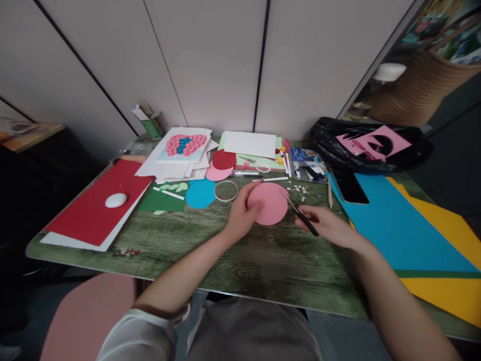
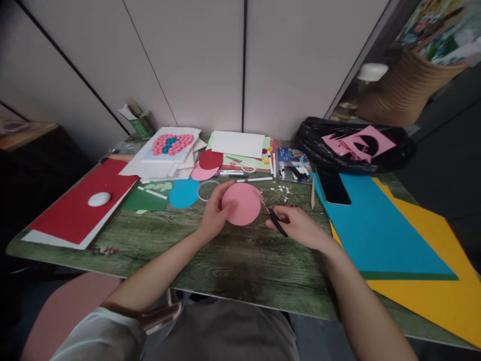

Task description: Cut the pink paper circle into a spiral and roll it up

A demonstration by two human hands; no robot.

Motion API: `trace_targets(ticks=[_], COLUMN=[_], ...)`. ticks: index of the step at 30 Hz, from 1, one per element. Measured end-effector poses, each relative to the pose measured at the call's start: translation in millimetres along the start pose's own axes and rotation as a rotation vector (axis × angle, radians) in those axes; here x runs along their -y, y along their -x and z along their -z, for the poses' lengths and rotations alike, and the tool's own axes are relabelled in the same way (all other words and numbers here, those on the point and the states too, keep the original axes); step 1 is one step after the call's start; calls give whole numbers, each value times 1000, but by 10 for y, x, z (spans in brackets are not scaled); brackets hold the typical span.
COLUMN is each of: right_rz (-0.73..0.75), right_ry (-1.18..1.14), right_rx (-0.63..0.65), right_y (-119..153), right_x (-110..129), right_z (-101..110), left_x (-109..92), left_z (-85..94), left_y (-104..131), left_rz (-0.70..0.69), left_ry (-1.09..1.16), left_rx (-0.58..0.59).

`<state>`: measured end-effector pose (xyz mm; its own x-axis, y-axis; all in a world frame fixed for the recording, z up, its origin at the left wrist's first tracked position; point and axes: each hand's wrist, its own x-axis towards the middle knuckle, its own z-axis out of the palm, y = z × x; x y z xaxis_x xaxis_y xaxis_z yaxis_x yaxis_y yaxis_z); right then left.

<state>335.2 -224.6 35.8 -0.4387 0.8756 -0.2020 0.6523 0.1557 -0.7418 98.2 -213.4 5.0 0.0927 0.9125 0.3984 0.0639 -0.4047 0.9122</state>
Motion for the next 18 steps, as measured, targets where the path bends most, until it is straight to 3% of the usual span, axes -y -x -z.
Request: trace_targets(ticks=[8,18], right_rz=[3,20], right_ry=[15,6], right_rx=[7,9], right_y=[-2,5], right_x=[-16,2], right_z=[18,34], left_x=[-5,-25], left_z=[-1,5], left_y=[12,2], left_rz=[67,28], left_ry=[27,8], left_rx=[-12,-48])
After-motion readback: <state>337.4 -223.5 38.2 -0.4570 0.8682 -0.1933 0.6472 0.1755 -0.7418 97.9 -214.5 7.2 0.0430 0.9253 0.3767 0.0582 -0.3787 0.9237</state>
